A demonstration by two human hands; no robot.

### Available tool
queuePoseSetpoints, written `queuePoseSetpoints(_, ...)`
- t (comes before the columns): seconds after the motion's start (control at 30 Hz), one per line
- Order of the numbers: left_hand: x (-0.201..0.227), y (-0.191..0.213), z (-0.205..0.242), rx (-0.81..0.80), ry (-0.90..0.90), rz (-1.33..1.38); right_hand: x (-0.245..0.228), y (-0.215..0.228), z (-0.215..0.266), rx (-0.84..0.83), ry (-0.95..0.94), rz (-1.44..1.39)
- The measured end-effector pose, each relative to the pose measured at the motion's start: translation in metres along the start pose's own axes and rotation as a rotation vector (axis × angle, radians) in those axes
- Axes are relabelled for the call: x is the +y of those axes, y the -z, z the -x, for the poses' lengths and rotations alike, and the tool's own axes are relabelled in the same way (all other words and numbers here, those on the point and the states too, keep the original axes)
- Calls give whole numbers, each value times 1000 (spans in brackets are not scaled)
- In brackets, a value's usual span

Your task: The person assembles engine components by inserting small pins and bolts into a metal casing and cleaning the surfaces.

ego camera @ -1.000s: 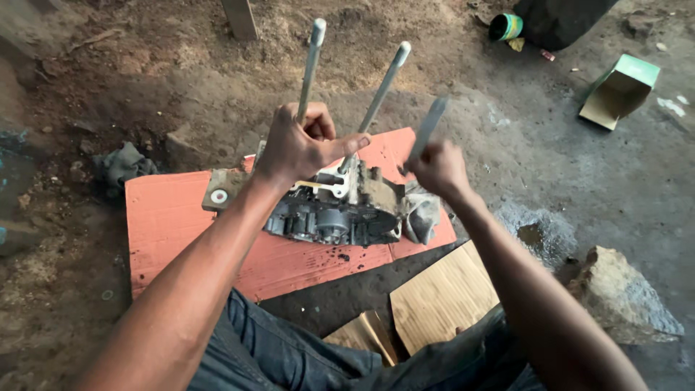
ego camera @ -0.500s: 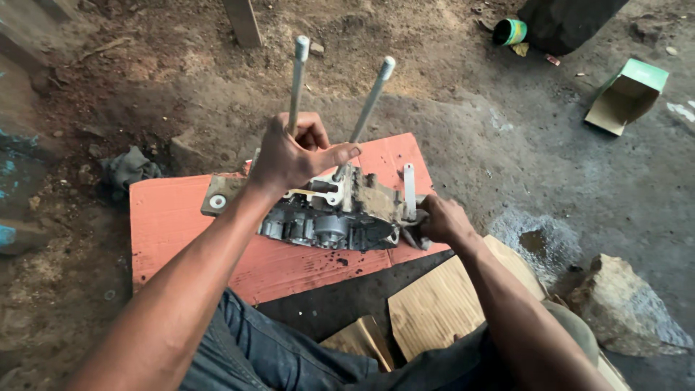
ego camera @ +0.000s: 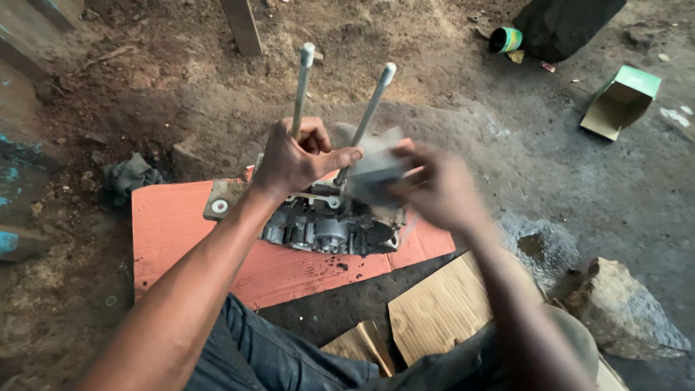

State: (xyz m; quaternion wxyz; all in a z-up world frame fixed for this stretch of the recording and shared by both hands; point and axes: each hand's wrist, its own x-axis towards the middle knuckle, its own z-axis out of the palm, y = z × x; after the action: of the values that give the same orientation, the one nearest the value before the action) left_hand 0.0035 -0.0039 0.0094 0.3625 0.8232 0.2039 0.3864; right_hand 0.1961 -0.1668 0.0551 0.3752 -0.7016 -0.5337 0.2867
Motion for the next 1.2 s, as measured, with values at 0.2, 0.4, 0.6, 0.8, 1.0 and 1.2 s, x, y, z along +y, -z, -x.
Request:
queuePoseSetpoints(0.2, 5, 2, 3, -5, 40, 125, 30, -77, -27, 120, 28, 119)
queuePoseSetpoints(0.4, 5, 5, 5, 10, 5, -29, 26, -84, -58, 187, 146, 231)
queuePoseSetpoints(0.6, -1, 2, -3, -9, 53, 26, 17, -73, -5, -54, 82, 331)
queuePoseSetpoints(0.8, 2, 4, -7, 32, 47, -19, -10, -28, 1, -292, -75, 378)
queuePoseSetpoints(1.0, -2, 5, -1, 13, 68, 15, -17, -45, -30, 131, 115, 301)
queuePoseSetpoints(1.2, -4, 7, -3, -13, 32, 18, 4, -73, -13, -146, -35, 416)
